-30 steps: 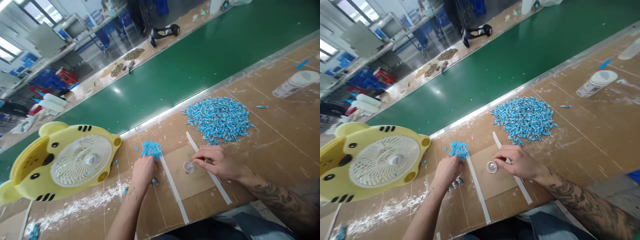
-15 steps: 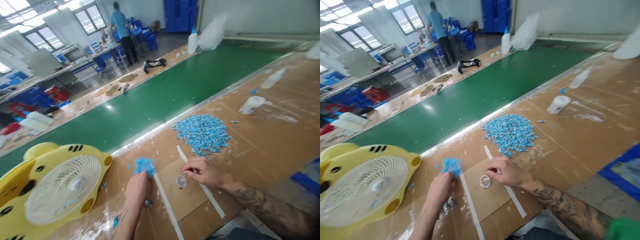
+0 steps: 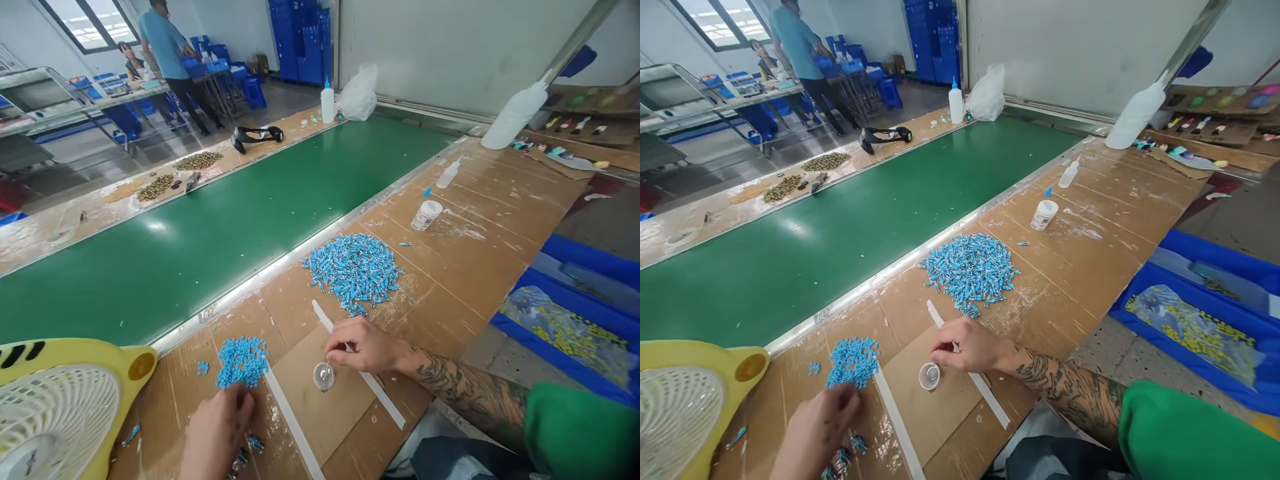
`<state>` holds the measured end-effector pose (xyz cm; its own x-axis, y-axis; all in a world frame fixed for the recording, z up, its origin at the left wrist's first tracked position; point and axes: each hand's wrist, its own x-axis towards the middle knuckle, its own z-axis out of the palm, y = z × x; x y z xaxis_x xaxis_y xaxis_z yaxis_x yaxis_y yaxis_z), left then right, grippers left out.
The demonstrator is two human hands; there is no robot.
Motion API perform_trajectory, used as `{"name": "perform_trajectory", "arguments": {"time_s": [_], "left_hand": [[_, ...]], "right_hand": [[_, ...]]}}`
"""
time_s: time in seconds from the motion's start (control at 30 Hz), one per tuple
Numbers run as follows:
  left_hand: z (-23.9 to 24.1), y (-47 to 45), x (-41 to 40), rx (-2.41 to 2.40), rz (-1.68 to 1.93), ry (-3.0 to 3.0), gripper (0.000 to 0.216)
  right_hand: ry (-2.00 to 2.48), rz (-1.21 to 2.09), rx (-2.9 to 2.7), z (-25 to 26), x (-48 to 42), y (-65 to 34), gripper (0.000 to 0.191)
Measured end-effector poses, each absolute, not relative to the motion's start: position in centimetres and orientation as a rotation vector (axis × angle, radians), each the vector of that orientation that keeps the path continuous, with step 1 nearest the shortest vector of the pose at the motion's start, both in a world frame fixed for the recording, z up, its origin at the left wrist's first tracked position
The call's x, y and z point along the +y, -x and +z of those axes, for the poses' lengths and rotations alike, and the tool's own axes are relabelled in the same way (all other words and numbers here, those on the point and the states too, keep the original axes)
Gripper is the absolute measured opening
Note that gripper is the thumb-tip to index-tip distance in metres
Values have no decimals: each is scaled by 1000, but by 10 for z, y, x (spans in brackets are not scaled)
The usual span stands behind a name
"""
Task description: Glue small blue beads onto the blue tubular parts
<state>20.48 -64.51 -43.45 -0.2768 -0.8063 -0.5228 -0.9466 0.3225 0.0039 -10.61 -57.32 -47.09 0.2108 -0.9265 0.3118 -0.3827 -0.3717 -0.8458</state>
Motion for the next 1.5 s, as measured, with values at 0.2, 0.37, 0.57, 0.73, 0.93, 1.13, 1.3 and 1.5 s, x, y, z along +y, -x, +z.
{"name": "perform_trajectory", "arguments": {"time_s": [0.2, 0.37, 0.57, 0.73, 0.93, 1.13, 1.3, 1.5], "left_hand": [[-438, -232, -629, 1989, 1191, 2404, 33], [-447, -181, -606, 2077, 2643, 2242, 24], [-467, -131, -606, 1507, 3542, 1476, 26], [-476, -126, -595, 1155, 3739, 1137, 23], [-477, -123, -592, 1099, 3768, 987, 18], [-480, -123, -590, 1132, 3753, 994, 17], [-480, -125, -588, 1135, 3748, 947, 15], [-480, -123, -589, 1139, 3720, 998, 18]], "right_hand": [[1746, -1055, 1113, -476, -575, 108, 21], [1713, -984, 1036, -484, -579, 111, 33], [1784, -903, 989, -488, -580, 111, 22], [2095, -973, 925, -488, -578, 101, 20], [2537, -906, 1021, -487, -579, 92, 32], [2374, -1088, 972, -457, -583, 98, 25], [2068, -1458, 918, -412, -592, 88, 17], [2107, -1409, 903, -406, -600, 69, 27]]}}
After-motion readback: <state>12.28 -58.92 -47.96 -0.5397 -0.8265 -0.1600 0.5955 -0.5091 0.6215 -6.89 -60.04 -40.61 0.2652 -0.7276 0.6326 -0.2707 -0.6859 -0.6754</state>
